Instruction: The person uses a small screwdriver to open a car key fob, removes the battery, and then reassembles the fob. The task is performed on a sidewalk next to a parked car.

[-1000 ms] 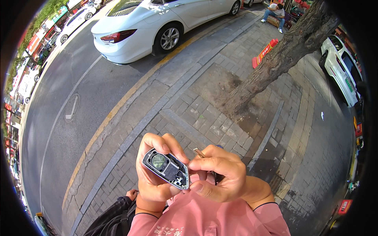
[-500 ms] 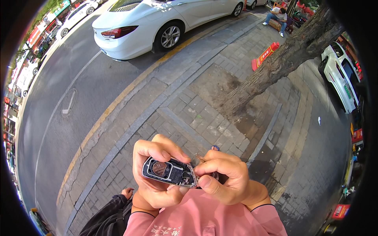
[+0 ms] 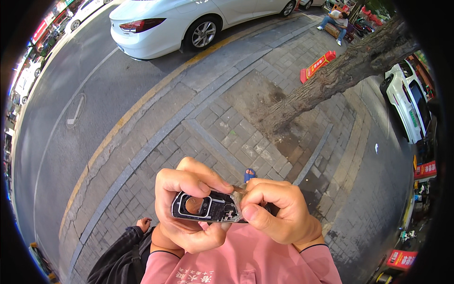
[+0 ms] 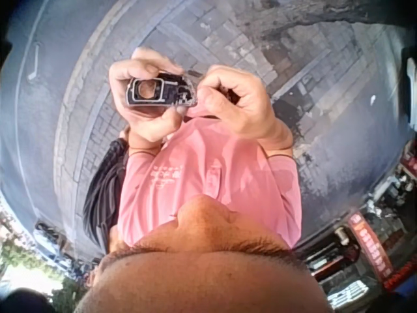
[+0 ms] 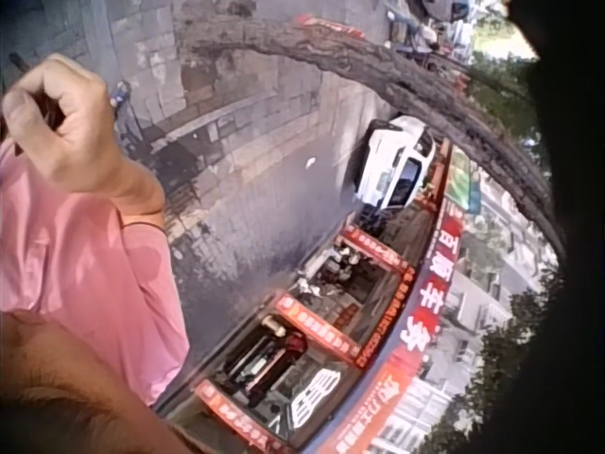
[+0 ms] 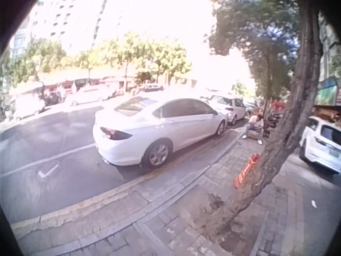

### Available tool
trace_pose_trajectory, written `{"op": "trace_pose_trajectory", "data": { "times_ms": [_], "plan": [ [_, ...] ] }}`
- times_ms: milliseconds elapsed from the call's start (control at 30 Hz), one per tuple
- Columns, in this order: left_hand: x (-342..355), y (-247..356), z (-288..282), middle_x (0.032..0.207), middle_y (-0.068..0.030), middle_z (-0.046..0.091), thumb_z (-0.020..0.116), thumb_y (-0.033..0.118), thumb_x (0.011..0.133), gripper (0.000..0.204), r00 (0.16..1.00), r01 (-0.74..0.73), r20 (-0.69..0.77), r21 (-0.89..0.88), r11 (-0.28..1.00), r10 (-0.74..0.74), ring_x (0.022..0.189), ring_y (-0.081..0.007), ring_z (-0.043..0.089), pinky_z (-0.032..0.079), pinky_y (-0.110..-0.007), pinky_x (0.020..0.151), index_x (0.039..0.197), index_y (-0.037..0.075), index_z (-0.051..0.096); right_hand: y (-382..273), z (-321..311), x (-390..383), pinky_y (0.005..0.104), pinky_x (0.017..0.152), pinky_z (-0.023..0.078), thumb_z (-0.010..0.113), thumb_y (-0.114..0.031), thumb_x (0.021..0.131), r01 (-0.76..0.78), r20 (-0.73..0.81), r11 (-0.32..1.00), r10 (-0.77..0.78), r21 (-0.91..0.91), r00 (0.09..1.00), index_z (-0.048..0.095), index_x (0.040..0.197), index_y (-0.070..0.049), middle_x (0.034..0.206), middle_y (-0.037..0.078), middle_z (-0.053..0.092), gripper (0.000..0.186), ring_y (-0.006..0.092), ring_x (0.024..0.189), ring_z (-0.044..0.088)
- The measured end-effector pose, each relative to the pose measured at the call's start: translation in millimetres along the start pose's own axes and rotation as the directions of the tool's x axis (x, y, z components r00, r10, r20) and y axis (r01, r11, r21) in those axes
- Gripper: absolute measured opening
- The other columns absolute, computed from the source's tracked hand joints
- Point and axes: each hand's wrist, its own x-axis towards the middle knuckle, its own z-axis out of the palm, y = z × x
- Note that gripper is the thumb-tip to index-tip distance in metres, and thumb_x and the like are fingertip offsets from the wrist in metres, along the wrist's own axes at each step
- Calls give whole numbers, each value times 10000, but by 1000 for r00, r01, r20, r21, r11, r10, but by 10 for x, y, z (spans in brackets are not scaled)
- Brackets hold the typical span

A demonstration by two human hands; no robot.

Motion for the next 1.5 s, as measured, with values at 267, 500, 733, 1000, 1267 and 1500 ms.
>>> {"op": "trace_pose_trajectory", "data": {
  "times_ms": [267,500,733,1000,1267,1500],
  "plan": [
    [19,20,11,1043,-202,580,698,-61,672,554,999,34,15,28,999,-34,839,-161,614,539,-280,700,1128,42,399,135,-7,-26,233,606,408,685,-121,921,12,3,994,-12,104,1000,647,1034,46,908,64,623,205,76,712,535],
    [-21,64,82,1090,-183,573,658,-88,674,580,948,300,-47,-203,932,-316,892,-159,621,540,-266,706,1170,21,377,210,-38,-32,232,633,431,697,-125,916,37,0,992,-37,119,999,652,1081,52,916,63,626,247,80,772,578],
    [17,174,179,1069,-137,578,608,-95,669,545,897,427,-144,30,904,-419,860,-126,634,512,-225,625,1152,33,388,291,-5,24,192,543,393,587,-72,947,-330,138,693,319,641,938,536,1299,49,891,80,631,376,51,640,518],
    [62,144,167,1041,-143,582,562,-126,619,562,816,473,-261,-213,855,-516,836,-165,648,547,-262,644,1136,23,400,359,16,42,190,530,412,584,-23,938,-340,147,563,360,753,921,545,1271,37,959,77,626,341,61,672,543],
    [22,-58,-3,1011,-195,637,616,-87,544,617,788,470,-148,-481,740,-597,905,-235,676,584,-344,788,1137,13,479,381,155,-10,210,635,446,733,23,810,187,-291,964,-127,190,948,591,1172,0,1007,53,635,390,78,848,593],
    [75,-28,64,974,-189,633,642,-37,514,640,790,449,-168,-497,743,-590,823,-267,687,592,-352,711,1132,5,484,363,185,101,206,502,403,744,29,754,326,-349,944,-291,43,891,605,1159,-17,992,79,659,431,119,846,627]
  ]
}}
